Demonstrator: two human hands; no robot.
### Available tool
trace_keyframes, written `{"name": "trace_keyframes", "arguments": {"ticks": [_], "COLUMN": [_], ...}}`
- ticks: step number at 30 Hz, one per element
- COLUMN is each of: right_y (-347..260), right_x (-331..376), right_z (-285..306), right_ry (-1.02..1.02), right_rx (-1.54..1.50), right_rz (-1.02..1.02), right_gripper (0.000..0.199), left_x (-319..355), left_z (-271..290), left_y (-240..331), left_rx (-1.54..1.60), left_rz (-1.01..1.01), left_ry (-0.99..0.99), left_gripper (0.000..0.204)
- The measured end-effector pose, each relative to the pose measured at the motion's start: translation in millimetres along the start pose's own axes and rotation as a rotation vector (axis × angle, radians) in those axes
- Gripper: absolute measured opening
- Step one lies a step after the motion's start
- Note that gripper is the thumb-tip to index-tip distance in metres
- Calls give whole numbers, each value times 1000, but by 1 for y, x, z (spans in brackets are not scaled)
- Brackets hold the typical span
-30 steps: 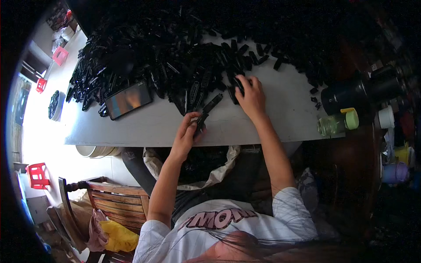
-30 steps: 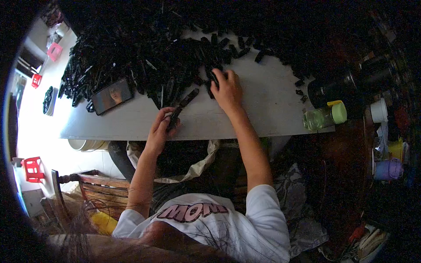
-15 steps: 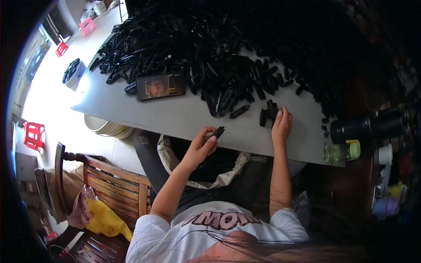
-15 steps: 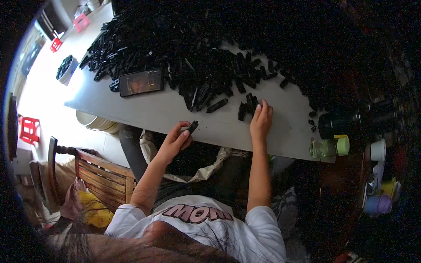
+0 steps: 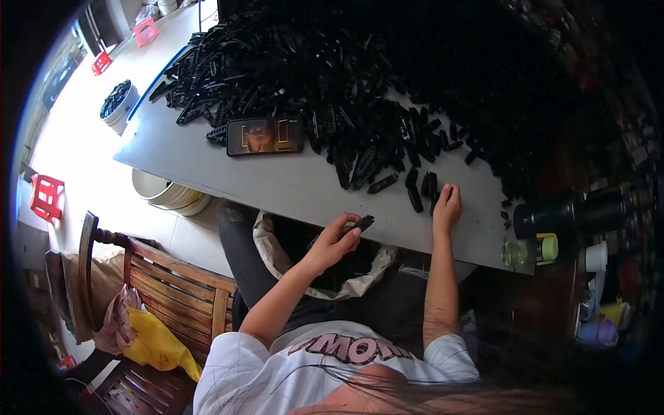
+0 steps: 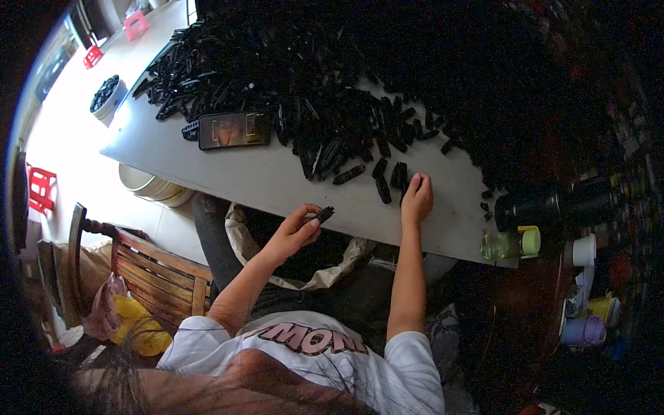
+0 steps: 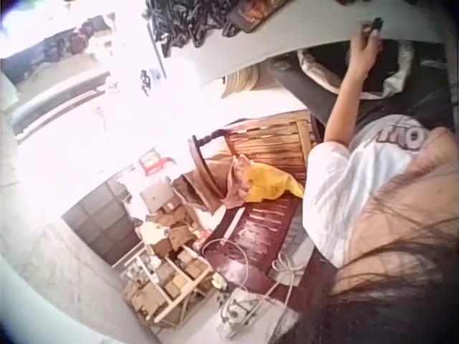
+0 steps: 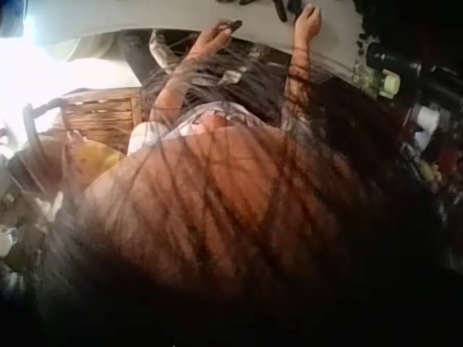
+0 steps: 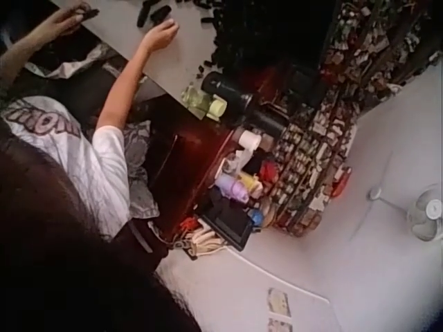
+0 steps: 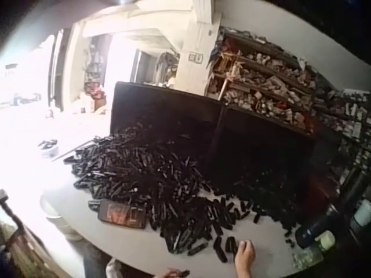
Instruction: Assembling small black plastic hardware components by hand and placing them into a collection bag.
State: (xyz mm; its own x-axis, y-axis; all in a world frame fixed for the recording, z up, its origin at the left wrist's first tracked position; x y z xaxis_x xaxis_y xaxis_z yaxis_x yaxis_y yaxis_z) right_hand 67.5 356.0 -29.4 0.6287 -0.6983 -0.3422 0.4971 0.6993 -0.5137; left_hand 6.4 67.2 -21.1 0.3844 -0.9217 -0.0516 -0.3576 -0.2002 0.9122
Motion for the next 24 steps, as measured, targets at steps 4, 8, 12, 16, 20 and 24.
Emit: {"name": "trace_keyframes", "arguments": {"ticks": [4, 8, 12, 16, 20, 24], "right_y": [7, 12, -4, -69, -132, -141], "right_x": [0, 3, 20, 68, 116, 126], "right_z": [-1, 8, 21, 26, 3, -6], "right_ry": [17, 31, 149, 0, -403, -439], "right_rx": [-147, -270, -374, -879, -1312, -1102], "right_rz": [14, -27, -122, -158, -187, 38], "right_gripper": [32, 29, 24, 16, 20, 16], "left_x": [1, 3, 9, 9, 10, 10], "left_z": [0, 1, 3, 2, 1, -4], "left_y": [-2, -5, 0, 2, -8, -4], "left_rx": [-11, 47, 75, 58, -143, -383], "left_rz": [13, 5, 1, 4, 18, -9], "left_ry": [2, -8, 74, 132, 100, 116], "left_gripper": [27, 30, 32, 34, 35, 36]}}
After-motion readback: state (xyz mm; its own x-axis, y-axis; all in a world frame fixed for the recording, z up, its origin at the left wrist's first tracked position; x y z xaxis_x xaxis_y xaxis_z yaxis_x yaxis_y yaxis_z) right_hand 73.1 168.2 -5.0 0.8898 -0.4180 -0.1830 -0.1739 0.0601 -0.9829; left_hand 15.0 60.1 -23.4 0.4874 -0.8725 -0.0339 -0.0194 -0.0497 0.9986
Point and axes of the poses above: each hand's wrist, its own x-axis away from the middle knuckle, its own z-axis out of the back of the hand, y = z × x, the point moved 4 cm from there along -x, towards the middle knuckle, and after that the axes turned 15 degrees about -y, right-handed, at the moved point
